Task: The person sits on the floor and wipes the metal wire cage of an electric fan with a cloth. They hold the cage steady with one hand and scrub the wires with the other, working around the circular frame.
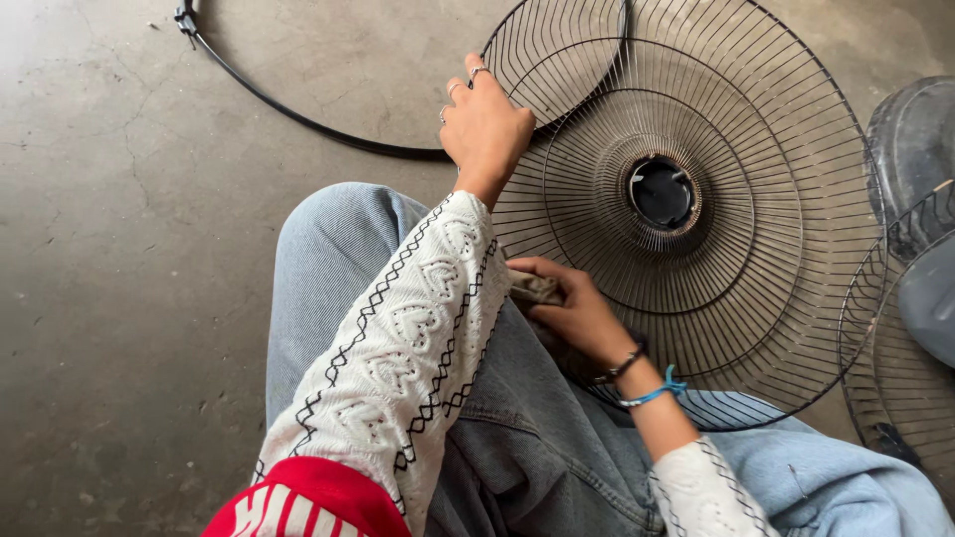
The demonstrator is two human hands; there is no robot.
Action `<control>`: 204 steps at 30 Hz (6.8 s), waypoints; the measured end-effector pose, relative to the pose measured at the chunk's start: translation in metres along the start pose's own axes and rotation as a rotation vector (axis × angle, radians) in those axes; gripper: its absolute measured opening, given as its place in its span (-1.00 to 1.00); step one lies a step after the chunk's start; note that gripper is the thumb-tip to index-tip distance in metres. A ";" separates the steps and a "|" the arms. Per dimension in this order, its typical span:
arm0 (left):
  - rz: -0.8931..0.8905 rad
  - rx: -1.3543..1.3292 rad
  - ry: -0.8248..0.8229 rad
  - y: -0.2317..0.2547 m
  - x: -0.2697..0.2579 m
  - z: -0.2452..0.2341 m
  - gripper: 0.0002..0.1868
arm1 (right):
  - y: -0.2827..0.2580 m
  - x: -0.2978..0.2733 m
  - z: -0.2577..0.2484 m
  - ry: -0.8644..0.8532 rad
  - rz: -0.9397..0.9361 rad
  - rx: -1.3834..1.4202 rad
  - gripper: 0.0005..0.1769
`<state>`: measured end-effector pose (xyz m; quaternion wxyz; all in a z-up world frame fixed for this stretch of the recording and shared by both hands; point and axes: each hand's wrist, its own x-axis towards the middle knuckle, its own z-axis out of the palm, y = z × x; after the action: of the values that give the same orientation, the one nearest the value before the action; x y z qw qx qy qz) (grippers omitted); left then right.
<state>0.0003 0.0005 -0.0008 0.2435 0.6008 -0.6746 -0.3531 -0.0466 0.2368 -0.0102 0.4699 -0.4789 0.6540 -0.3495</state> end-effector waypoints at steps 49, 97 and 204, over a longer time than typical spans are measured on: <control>0.087 0.075 0.062 -0.007 0.001 0.016 -0.03 | 0.075 0.022 -0.043 0.415 -0.358 -0.824 -0.26; 0.117 0.109 0.072 -0.001 -0.004 0.013 0.00 | -0.002 -0.031 -0.032 -0.119 -0.135 -0.124 -0.35; 0.071 0.110 -0.085 0.001 -0.001 0.011 0.11 | 0.059 0.100 -0.017 0.666 -0.317 -0.247 -0.33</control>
<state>-0.0087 0.0039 -0.0068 0.1936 0.5733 -0.7236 -0.3320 -0.0902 0.1587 -0.0867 0.1108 -0.4872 0.7259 -0.4727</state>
